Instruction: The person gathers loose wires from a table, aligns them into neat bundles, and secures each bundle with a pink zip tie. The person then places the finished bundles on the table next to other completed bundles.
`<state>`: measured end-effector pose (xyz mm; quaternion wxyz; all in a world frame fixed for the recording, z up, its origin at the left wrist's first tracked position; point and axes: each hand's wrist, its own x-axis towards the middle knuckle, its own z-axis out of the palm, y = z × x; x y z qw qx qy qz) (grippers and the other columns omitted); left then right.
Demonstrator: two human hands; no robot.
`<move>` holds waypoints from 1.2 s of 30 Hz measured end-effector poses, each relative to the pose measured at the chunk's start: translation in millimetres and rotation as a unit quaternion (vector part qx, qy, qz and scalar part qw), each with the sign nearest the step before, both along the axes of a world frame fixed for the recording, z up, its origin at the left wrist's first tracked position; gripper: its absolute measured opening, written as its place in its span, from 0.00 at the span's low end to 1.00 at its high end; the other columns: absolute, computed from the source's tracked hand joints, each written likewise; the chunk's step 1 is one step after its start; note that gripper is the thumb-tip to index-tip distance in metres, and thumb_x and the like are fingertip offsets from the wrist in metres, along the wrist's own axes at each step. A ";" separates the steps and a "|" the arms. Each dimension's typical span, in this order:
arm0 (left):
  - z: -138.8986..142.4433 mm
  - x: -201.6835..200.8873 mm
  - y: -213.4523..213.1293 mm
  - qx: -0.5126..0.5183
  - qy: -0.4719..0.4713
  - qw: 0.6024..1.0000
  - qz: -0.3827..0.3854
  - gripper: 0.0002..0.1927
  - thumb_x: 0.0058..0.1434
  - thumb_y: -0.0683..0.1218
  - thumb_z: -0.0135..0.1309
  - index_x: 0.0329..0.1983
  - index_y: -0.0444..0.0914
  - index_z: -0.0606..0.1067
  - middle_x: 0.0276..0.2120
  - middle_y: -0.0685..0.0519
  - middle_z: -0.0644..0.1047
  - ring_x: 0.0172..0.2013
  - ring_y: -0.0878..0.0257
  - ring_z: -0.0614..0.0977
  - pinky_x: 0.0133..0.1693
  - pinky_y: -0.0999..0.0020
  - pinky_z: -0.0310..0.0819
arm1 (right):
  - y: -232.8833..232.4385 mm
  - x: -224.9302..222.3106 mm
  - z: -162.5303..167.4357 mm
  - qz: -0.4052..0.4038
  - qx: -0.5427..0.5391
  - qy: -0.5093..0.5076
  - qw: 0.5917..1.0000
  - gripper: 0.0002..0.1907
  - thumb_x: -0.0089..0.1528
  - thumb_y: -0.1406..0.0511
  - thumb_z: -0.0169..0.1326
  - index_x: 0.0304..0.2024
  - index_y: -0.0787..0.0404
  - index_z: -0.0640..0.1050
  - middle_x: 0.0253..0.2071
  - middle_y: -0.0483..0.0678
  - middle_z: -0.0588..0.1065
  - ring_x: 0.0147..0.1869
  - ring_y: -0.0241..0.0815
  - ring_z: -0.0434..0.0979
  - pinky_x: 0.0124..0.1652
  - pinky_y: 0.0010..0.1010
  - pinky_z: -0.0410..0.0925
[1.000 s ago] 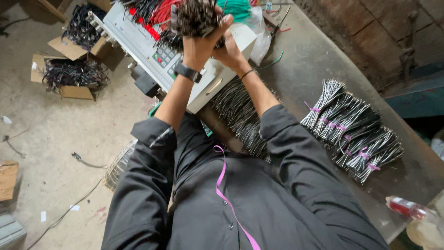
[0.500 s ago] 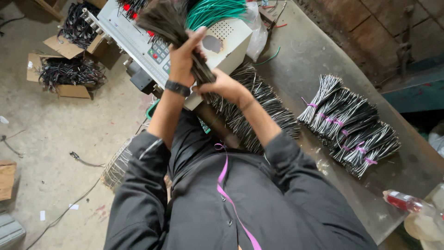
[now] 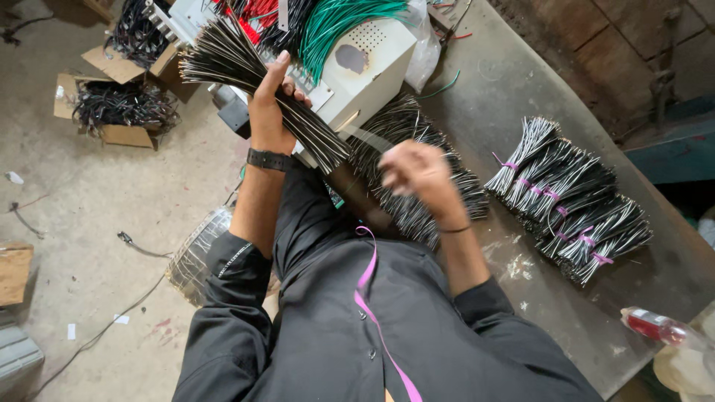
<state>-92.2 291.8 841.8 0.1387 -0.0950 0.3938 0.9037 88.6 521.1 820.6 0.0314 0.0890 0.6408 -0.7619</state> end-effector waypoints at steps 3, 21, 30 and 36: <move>-2.4 8.3 -7.6 0.006 -0.004 1.000 -0.019 0.15 0.60 0.50 0.65 0.30 0.43 0.70 0.20 0.58 0.68 0.21 0.64 0.74 0.29 0.65 0.74 | 38.6 9.0 28.7 -0.175 0.025 0.152 0.972 0.13 0.72 0.62 0.52 0.36 0.62 0.78 0.26 0.45 0.74 0.23 0.30 0.70 0.19 0.20 0.61; 8.6 58.6 29.1 0.055 -0.070 0.974 -0.208 0.17 0.61 0.54 0.65 0.32 0.41 0.71 0.23 0.58 0.71 0.26 0.64 0.78 0.31 0.69 0.75 | -43.4 52.6 25.1 0.029 0.070 0.040 0.996 0.14 0.71 0.64 0.51 0.33 0.64 0.77 0.21 0.37 0.68 0.24 0.24 0.64 0.25 0.18 0.57; 38.5 84.3 41.5 -0.013 0.045 0.968 -0.247 0.14 0.66 0.49 0.58 0.49 0.37 0.79 0.22 0.60 0.68 0.23 0.70 0.72 0.28 0.71 0.71 | -42.1 5.1 16.6 0.108 0.066 0.271 0.954 0.20 0.69 0.69 0.56 0.60 0.71 0.67 0.58 0.48 0.67 0.62 0.38 0.66 0.58 0.29 0.60; 42.8 79.9 26.5 0.097 0.010 0.936 -0.338 0.11 0.56 0.40 0.63 0.42 0.39 0.76 0.27 0.55 0.73 0.30 0.65 0.78 0.42 0.61 0.83 | -64.6 8.7 -9.6 0.308 -0.167 -0.079 0.933 0.17 0.55 0.69 0.65 0.46 0.61 0.77 0.35 0.44 0.77 0.31 0.32 0.73 0.27 0.24 0.64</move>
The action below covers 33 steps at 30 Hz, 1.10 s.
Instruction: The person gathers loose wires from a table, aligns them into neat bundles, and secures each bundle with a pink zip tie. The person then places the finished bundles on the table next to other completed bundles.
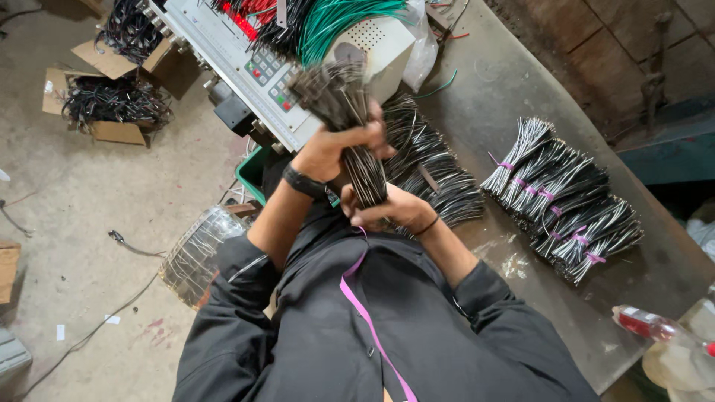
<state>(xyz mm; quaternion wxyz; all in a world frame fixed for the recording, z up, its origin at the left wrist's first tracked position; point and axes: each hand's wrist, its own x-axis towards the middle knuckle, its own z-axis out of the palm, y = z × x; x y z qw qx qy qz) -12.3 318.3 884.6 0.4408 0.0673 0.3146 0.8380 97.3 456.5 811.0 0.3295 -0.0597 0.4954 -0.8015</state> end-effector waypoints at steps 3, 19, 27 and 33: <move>-4.7 -12.4 6.0 -0.102 0.117 0.963 0.220 0.10 0.61 0.41 0.66 0.32 0.38 0.74 0.23 0.56 0.73 0.24 0.64 0.77 0.29 0.68 0.74 | -6.4 -12.9 2.9 -0.178 0.104 0.137 0.969 0.11 0.62 0.67 0.64 0.42 0.65 0.76 0.34 0.45 0.78 0.33 0.34 0.77 0.33 0.26 0.72; 14.7 -149.9 33.6 -0.118 0.496 0.805 0.305 0.12 0.68 0.45 0.68 0.40 0.35 0.76 0.35 0.58 0.76 0.36 0.70 0.76 0.40 0.72 0.73 | 35.4 -232.3 7.9 -0.255 0.230 0.412 0.844 0.17 0.61 0.68 0.68 0.50 0.66 0.78 0.43 0.44 0.80 0.48 0.35 0.78 0.49 0.31 0.73; -44.9 -198.9 49.3 -0.166 0.516 0.779 0.315 0.23 0.61 0.55 0.70 0.47 0.35 0.75 0.41 0.52 0.81 0.42 0.68 0.82 0.45 0.67 0.80 | 30.7 -290.0 -18.0 -0.281 0.234 0.458 0.810 0.30 0.62 0.72 0.66 0.65 0.67 0.70 0.63 0.52 0.72 0.65 0.42 0.70 0.65 0.35 0.66; -81.7 -216.5 44.6 -0.338 0.769 0.426 0.335 0.17 0.69 0.59 0.64 0.52 0.45 0.85 0.40 0.52 0.81 0.40 0.62 0.81 0.42 0.63 0.77 | 24.6 -291.9 -11.9 -0.292 0.189 0.481 0.805 0.42 0.64 0.74 0.63 0.75 0.66 0.55 0.72 0.53 0.65 0.74 0.44 0.63 0.72 0.34 0.58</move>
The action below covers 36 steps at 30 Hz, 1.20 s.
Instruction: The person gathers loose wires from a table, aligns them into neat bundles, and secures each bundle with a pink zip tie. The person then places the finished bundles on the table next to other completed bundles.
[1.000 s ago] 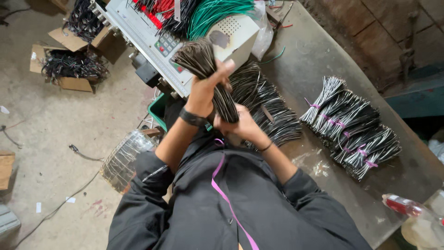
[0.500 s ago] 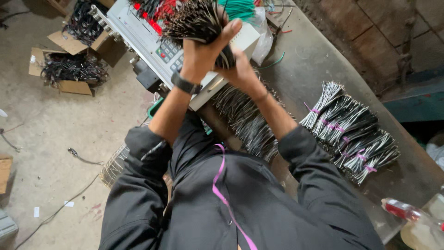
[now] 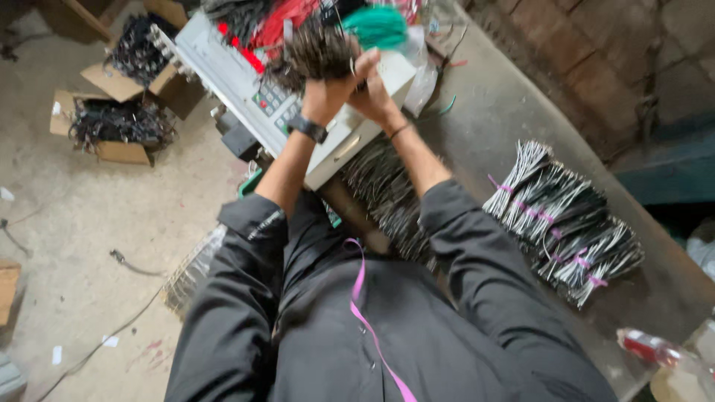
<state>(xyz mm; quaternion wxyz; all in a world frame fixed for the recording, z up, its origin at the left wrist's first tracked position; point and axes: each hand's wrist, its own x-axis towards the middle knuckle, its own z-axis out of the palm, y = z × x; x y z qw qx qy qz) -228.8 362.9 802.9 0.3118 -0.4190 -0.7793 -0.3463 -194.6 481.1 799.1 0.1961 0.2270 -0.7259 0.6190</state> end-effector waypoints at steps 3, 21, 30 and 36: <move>-7.2 6.5 3.5 -0.078 0.132 0.986 0.070 0.14 0.62 0.46 0.60 0.51 0.48 0.85 0.34 0.55 0.79 0.34 0.60 0.80 0.37 0.65 0.75 | -1.8 -2.7 -8.7 -0.013 -0.009 -0.033 0.999 0.38 0.67 0.74 0.62 0.76 0.65 0.59 0.71 0.52 0.70 0.73 0.43 0.68 0.73 0.34 0.62; 49.5 185.8 -103.9 0.504 -0.636 0.572 -0.123 0.05 0.64 0.39 0.59 0.35 0.37 0.74 0.25 0.56 0.71 0.26 0.64 0.76 0.36 0.65 0.73 | -74.2 250.2 -39.5 0.138 -0.026 -0.458 0.878 0.11 0.56 0.71 0.57 0.39 0.62 0.86 0.23 0.43 0.75 0.23 0.34 0.70 0.27 0.28 0.67; 108.6 214.7 -212.9 0.104 -0.592 0.652 -0.462 0.34 0.67 0.67 0.45 0.51 0.32 0.73 0.50 0.42 0.74 0.54 0.53 0.75 0.57 0.56 0.68 | -81.9 279.7 -1.9 0.142 0.213 -0.043 0.966 0.20 0.45 0.67 0.64 0.41 0.62 0.83 0.33 0.55 0.81 0.37 0.52 0.82 0.39 0.38 0.74; -15.1 305.7 -183.5 -0.243 -0.822 0.480 -0.190 0.18 0.59 0.54 0.60 0.38 0.33 0.81 0.29 0.53 0.83 0.33 0.63 0.83 0.39 0.67 0.77 | -114.0 277.9 -32.2 0.185 0.501 0.016 0.845 0.07 0.60 0.64 0.60 0.30 0.60 0.78 0.28 0.56 0.78 0.34 0.54 0.82 0.35 0.44 0.73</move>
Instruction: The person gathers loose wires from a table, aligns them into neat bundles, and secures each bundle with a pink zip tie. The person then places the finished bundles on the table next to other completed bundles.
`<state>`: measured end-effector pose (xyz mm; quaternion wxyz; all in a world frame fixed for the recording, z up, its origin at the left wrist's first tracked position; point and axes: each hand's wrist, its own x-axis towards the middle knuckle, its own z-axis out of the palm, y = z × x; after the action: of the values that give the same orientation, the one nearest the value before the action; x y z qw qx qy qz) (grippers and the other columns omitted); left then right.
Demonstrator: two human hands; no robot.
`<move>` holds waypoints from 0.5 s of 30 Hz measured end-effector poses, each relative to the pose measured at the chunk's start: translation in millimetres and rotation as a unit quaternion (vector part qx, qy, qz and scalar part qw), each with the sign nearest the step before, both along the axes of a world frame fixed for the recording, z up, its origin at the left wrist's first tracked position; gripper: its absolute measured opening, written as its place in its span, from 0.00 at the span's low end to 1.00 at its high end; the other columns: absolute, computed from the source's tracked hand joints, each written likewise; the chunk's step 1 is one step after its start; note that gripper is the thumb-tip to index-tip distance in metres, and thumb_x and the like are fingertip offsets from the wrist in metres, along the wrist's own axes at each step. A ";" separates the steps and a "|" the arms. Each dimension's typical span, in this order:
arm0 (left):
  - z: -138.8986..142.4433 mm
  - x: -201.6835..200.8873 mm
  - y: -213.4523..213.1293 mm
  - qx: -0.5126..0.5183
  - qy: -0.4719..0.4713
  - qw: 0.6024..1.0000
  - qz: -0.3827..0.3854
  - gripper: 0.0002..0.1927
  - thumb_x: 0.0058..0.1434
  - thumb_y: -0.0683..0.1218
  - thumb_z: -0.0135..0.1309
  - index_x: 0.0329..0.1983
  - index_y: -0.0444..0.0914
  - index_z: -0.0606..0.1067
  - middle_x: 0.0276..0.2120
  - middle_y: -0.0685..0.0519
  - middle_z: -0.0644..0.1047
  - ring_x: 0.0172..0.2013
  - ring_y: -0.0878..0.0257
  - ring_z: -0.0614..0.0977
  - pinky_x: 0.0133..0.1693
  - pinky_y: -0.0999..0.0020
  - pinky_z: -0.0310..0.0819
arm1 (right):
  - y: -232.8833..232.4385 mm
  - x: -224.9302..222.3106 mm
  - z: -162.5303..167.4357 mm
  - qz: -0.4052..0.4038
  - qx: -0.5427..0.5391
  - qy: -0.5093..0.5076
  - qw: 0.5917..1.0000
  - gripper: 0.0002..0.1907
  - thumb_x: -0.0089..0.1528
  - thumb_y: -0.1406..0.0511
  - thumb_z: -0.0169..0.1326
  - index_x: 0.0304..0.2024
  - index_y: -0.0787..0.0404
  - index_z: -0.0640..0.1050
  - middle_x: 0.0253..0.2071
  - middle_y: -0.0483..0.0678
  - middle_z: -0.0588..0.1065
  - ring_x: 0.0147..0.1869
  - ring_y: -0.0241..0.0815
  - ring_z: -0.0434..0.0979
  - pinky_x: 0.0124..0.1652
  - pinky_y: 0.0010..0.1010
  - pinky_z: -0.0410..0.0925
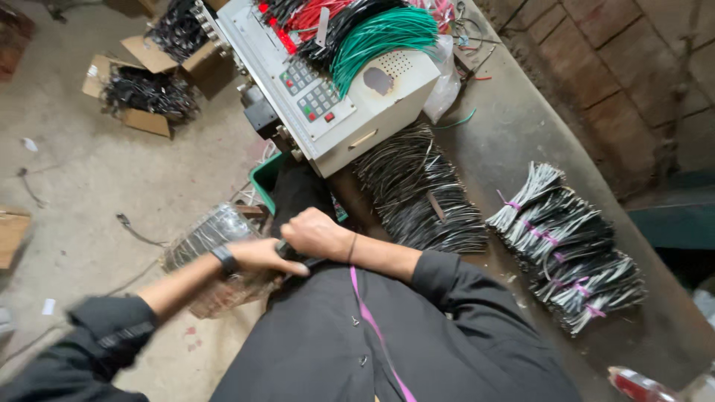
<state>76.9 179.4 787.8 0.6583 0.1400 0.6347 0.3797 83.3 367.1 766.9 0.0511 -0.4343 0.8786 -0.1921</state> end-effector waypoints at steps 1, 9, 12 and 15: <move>-18.2 18.0 6.3 -0.100 0.045 0.989 0.096 0.15 0.54 0.47 0.69 0.34 0.31 0.79 0.23 0.54 0.80 0.24 0.62 0.80 0.29 0.66 0.75 | 2.8 -0.8 2.9 0.015 0.012 -0.024 1.000 0.06 0.58 0.64 0.60 0.31 0.60 0.78 0.30 0.56 0.79 0.36 0.54 0.82 0.37 0.44 0.73; -67.6 13.3 11.3 0.016 0.060 0.973 0.222 0.07 0.55 0.40 0.64 0.37 0.33 0.82 0.23 0.55 0.79 0.19 0.69 0.73 0.22 0.71 0.66 | 124.3 -14.7 145.0 0.308 -0.347 -0.459 0.758 0.15 0.76 0.60 0.52 0.56 0.65 0.76 0.57 0.56 0.77 0.60 0.53 0.79 0.60 0.40 0.72; -49.2 6.1 15.3 -0.002 0.051 0.968 0.247 0.09 0.54 0.40 0.63 0.39 0.35 0.84 0.23 0.56 0.80 0.17 0.69 0.71 0.21 0.71 0.66 | 148.1 12.2 185.0 0.088 -0.583 -0.297 0.751 0.05 0.71 0.69 0.61 0.48 0.59 0.78 0.42 0.46 0.78 0.42 0.40 0.75 0.44 0.31 0.69; -13.5 -10.1 26.2 0.077 0.143 0.946 0.279 0.10 0.55 0.41 0.67 0.40 0.34 0.83 0.27 0.59 0.80 0.24 0.74 0.75 0.28 0.75 0.70 | 176.6 8.4 194.1 -0.087 -0.610 -0.236 0.751 0.05 0.67 0.73 0.63 0.41 0.60 0.80 0.34 0.43 0.79 0.29 0.30 0.71 0.30 0.25 0.66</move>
<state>66.8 205.7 774.3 0.4152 0.0605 0.7045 0.5724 91.6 543.8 961.0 -0.0361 -0.2359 0.5682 -0.7875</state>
